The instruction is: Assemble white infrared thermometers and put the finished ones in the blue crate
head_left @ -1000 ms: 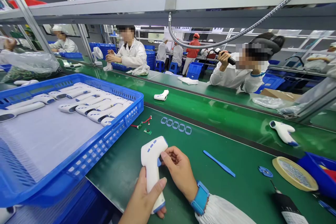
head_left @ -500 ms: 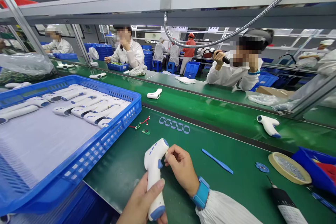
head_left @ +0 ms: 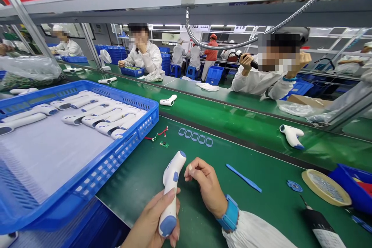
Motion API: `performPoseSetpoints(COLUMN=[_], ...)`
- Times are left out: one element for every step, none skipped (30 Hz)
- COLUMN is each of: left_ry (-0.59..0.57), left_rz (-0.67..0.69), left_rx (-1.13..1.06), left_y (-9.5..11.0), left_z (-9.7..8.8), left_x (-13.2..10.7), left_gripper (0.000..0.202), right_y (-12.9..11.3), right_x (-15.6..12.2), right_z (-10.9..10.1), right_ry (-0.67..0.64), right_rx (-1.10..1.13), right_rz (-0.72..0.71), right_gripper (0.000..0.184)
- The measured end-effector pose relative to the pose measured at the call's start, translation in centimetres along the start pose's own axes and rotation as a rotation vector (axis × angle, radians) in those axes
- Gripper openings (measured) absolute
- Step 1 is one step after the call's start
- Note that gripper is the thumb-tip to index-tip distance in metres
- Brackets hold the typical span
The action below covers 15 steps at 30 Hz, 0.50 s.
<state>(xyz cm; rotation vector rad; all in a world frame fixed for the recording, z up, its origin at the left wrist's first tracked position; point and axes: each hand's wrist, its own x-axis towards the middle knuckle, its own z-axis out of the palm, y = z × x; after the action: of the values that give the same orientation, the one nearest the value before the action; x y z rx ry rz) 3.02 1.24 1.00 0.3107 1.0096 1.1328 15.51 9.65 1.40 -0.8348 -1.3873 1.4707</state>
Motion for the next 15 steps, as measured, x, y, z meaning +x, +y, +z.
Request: performPoseSetpoints(left_ry=[0.002,0.002,0.001,-0.001,-0.005,-0.016,-0.029,-0.038,-0.036,-0.015,0.024,0.073,0.116,0.146,0.162], left_rz=[0.009,0.017,0.025,0.036,0.05,0.067,0.087,0.112,0.142,0.176,0.212,0.249,0.276,0.29,0.297], left_rx=[0.008,0.026,0.048,0.071,0.094,0.112,0.126,0.138,0.151,0.167,0.186,0.208,0.24,0.273,0.31], left_y=[0.1,0.1,0.1,0.1,0.0,-0.1,-0.1,-0.2,-0.2,-0.2,-0.2,-0.2,-0.1,-0.1,-0.1], left_z=[-0.1,-0.1,-0.2,-0.2,-0.3,-0.3,-0.4,-0.3,-0.3,-0.2,-0.2,-0.1,-0.2,-0.3,-0.5], left_x=[0.0,0.0,0.0,0.0,0.0,0.1,0.2,0.3,0.4,0.5,0.7,0.8,1.0,1.1,1.2], left_gripper=[0.052,0.051,0.051,0.051,0.053,0.055,0.058,0.059,0.06,0.059,0.057,0.054,0.05,0.047,0.044], right_y=[-0.6,-1.3,-2.0,-2.6,-3.1,-3.5,-3.8,-3.9,-3.9,-3.8,-3.6,-3.4,-3.1,-2.7,-2.2], right_x=[-0.3,-0.7,-1.1,-1.6,-2.0,-2.5,-2.8,-3.2,-3.4,-3.6,-3.8,-3.9,-4.1,-4.2,-4.4], right_z=[0.2,0.4,0.7,1.0,1.3,1.7,2.0,2.3,2.6,2.9,3.2,3.4,3.7,4.0,4.3], right_ry=[-0.018,-0.048,-0.09,-0.133,-0.178,-0.214,-0.23,-0.233,-0.225,-0.215,-0.207,-0.194,-0.181,-0.164,-0.153], right_rx=[-0.04,-0.115,-0.228,-0.375,-0.543,-0.715,-0.871,-1.01,-1.127,-1.219,-1.29,-1.341,-1.377,-1.406,-1.428], right_rz=[-0.016,-0.049,-0.102,-0.18,-0.285,-0.403,-0.528,-0.654,-0.772,-0.869,-0.94,-0.989,-1.019,-1.03,-1.03], right_gripper=[0.009,0.009,0.008,0.007,0.008,0.009,0.011,0.014,0.018,0.022,0.026,0.03,0.033,0.034,0.034])
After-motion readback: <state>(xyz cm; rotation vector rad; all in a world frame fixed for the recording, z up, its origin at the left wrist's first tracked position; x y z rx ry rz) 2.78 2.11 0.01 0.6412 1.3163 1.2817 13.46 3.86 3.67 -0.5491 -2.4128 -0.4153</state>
